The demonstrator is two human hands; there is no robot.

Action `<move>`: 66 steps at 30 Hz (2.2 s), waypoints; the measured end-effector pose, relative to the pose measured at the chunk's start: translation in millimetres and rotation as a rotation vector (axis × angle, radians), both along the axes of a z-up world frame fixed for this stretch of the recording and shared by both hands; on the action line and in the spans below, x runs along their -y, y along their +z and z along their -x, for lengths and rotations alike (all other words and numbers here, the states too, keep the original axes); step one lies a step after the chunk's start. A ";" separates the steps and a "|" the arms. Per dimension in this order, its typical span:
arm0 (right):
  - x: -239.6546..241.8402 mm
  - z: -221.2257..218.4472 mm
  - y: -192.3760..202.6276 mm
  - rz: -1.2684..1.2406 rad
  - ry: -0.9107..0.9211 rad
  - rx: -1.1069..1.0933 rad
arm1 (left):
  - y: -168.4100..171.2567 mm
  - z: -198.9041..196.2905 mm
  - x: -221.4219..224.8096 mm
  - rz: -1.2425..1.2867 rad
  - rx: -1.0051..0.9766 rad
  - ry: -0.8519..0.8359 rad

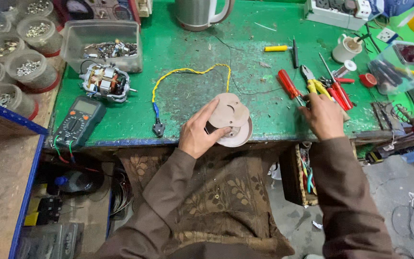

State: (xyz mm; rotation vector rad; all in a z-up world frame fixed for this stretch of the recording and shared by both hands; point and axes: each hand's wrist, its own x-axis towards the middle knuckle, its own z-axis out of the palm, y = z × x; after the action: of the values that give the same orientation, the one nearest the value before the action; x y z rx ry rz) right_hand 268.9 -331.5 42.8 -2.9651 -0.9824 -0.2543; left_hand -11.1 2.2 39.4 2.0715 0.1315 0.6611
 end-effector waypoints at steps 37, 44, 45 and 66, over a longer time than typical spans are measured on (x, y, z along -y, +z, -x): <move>-122.7 121.9 -23.7 -2.170 -0.156 -1.393 | 0.1 1.5 1.2 -0.133 -0.074 0.081; -116.7 121.8 -19.9 -2.195 -0.171 -1.464 | 25.1 1.1 -0.5 -0.368 -0.251 0.061; -115.4 122.5 -20.4 -2.184 -0.159 -1.472 | 26.6 -0.6 -2.9 -0.475 -0.303 0.054; -123.1 134.8 -13.9 -2.030 -0.073 -1.276 | -11.4 -156.3 12.9 -0.437 -0.087 -0.198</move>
State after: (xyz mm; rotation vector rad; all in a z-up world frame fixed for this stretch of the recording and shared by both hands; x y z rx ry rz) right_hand 134.1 -208.4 28.9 -0.8056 -0.0437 0.3977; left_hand 145.2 -10.8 28.0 2.4923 -0.1835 0.5095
